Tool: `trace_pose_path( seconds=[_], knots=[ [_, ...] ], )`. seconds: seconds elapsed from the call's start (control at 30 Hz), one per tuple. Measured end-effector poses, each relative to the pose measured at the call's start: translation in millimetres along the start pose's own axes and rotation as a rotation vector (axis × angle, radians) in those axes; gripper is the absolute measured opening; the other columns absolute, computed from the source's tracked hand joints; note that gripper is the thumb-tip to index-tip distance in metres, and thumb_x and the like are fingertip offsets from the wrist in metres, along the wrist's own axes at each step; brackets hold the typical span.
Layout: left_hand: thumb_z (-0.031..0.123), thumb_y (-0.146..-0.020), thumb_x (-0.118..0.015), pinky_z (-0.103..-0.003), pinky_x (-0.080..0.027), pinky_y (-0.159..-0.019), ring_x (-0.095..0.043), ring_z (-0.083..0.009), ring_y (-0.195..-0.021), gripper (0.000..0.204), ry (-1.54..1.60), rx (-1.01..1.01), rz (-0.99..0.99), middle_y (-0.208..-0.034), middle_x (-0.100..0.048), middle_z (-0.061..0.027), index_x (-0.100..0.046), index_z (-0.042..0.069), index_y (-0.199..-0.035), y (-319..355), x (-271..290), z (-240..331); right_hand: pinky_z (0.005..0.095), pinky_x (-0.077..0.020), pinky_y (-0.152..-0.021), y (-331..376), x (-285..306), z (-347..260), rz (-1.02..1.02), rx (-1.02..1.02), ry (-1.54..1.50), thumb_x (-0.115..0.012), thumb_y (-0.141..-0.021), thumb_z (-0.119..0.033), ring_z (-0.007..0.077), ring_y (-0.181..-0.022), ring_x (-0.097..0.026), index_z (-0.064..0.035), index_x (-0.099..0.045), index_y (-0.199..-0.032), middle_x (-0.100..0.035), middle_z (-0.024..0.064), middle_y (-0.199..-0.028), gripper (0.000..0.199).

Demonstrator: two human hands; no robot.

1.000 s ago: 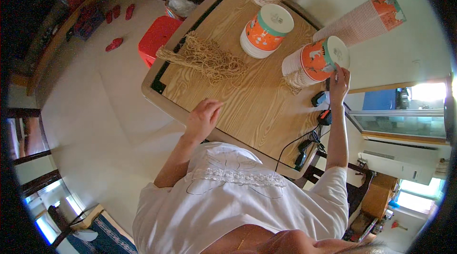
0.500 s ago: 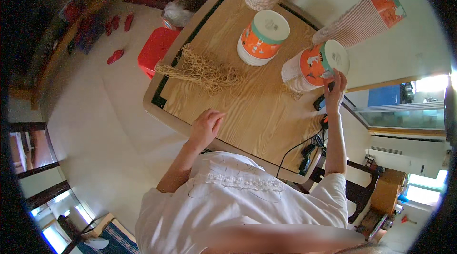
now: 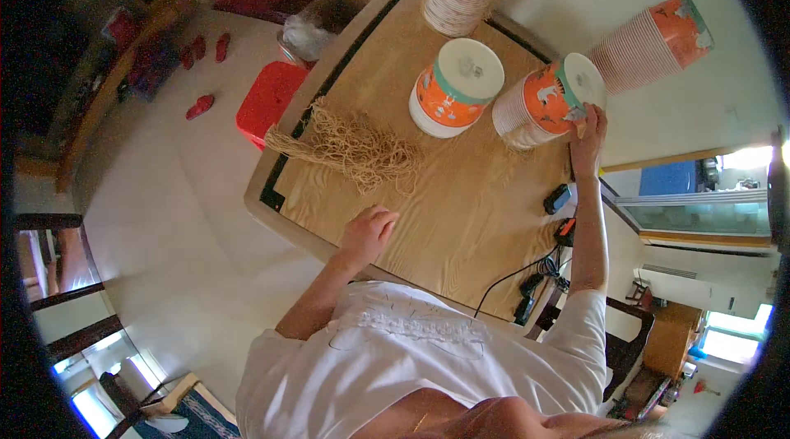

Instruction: Place thin dried noodles or fiber into paper cups and stack them.

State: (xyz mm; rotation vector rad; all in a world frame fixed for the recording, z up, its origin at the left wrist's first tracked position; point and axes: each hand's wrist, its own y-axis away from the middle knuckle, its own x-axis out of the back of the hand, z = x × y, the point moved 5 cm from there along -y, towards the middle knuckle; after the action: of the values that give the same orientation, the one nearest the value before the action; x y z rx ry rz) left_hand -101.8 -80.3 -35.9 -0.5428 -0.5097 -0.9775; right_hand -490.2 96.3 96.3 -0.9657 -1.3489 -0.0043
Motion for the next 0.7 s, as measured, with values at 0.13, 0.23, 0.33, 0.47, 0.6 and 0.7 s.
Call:
trace_pose_path(
  seconds=[0.13,0.23,0.33,0.47,0.6,0.7],
  knots=[
    [0.011,-0.078,-0.055,-0.033,-0.048,-0.065,-0.058,-0.0251,-0.078,0.012,0.0,0.027,0.027,-0.086,-0.058,-0.0089,-0.059,0.007,-0.089,-20.0,-13.2,-15.7,0.0416,-0.031,-0.095,2.5,22.2,-40.8,0.138,-0.142,0.045,-0.054,-0.072,-0.004,0.035,-0.115,-0.034,-0.0099,-0.042,-0.122,-0.036,0.0201,-0.124,0.052],
    [0.015,-0.081,-0.055,-0.032,-0.047,-0.063,-0.059,-0.0221,-0.07,0.013,0.335,0.214,-0.007,-0.078,-0.061,-0.0098,-0.06,0.004,-0.087,-53.4,-50.2,-46.7,0.0419,-0.0323,-0.094,9.8,-12.2,-75.6,0.25,-0.517,-1.267,-0.055,-0.074,-0.004,0.0323,-0.113,-0.038,-0.0082,-0.049,-0.116,-0.04,0.0149,-0.122,0.042],
    [0.02,-0.084,-0.053,-0.031,-0.047,-0.06,-0.056,-0.0162,-0.062,0.018,0.199,0.371,-0.114,-0.076,-0.061,-0.0063,-0.06,0.004,-0.089,-115.2,-61.7,-57.8,0.04,-0.0354,-0.089,8.6,-41.0,-145.1,-0.059,-0.059,-0.527,-0.059,-0.074,-0.005,0.03,-0.106,-0.044,-0.0084,-0.052,-0.107,-0.048,0.0121,-0.111,0.034],
    [0.017,-0.082,-0.052,-0.03,-0.045,-0.051,-0.056,-0.015,-0.06,0.018,0.736,0.623,0.083,-0.068,-0.059,-0.0083,-0.059,0.002,-0.09,-161.9,-97.7,-90.8,0.0395,-0.0388,-0.079,-20.4,-71.2,-183.2,-0.122,0.217,-0.274,-0.063,-0.07,-0.006,0.029,-0.095,-0.047,-0.0083,-0.053,-0.098,-0.052,0.0097,-0.099,0.03],
    [0.018,-0.081,-0.054,-0.026,-0.043,-0.048,-0.053,-0.0118,-0.056,0.019,0.976,0.677,0.044,-0.071,-0.058,-0.0047,-0.056,0.002,-0.091,-181.0,-116.6,-101.4,0.0396,-0.0392,-0.074,-28.1,-88.1,-174.7,-0.134,0.311,-0.27,-0.062,-0.069,-0.005,0.029,-0.086,-0.048,-0.007,-0.053,-0.089,-0.053,0.0081,-0.089,0.022],
    [0.016,-0.079,-0.054,-0.025,-0.042,-0.046,-0.052,-0.0114,-0.055,0.015,1.113,0.71,0.09,-0.071,-0.057,-0.0058,-0.054,0.001,-0.084,-185.4,-124.7,-109.3,0.045,-0.0358,-0.078,-30.4,-97.4,-170.8,-0.236,0.254,-0.402,-0.059,-0.071,-0.011,0.0315,-0.084,-0.049,-0.0086,-0.054,-0.085,-0.053,0.0107,-0.085,0.016]
  ],
)
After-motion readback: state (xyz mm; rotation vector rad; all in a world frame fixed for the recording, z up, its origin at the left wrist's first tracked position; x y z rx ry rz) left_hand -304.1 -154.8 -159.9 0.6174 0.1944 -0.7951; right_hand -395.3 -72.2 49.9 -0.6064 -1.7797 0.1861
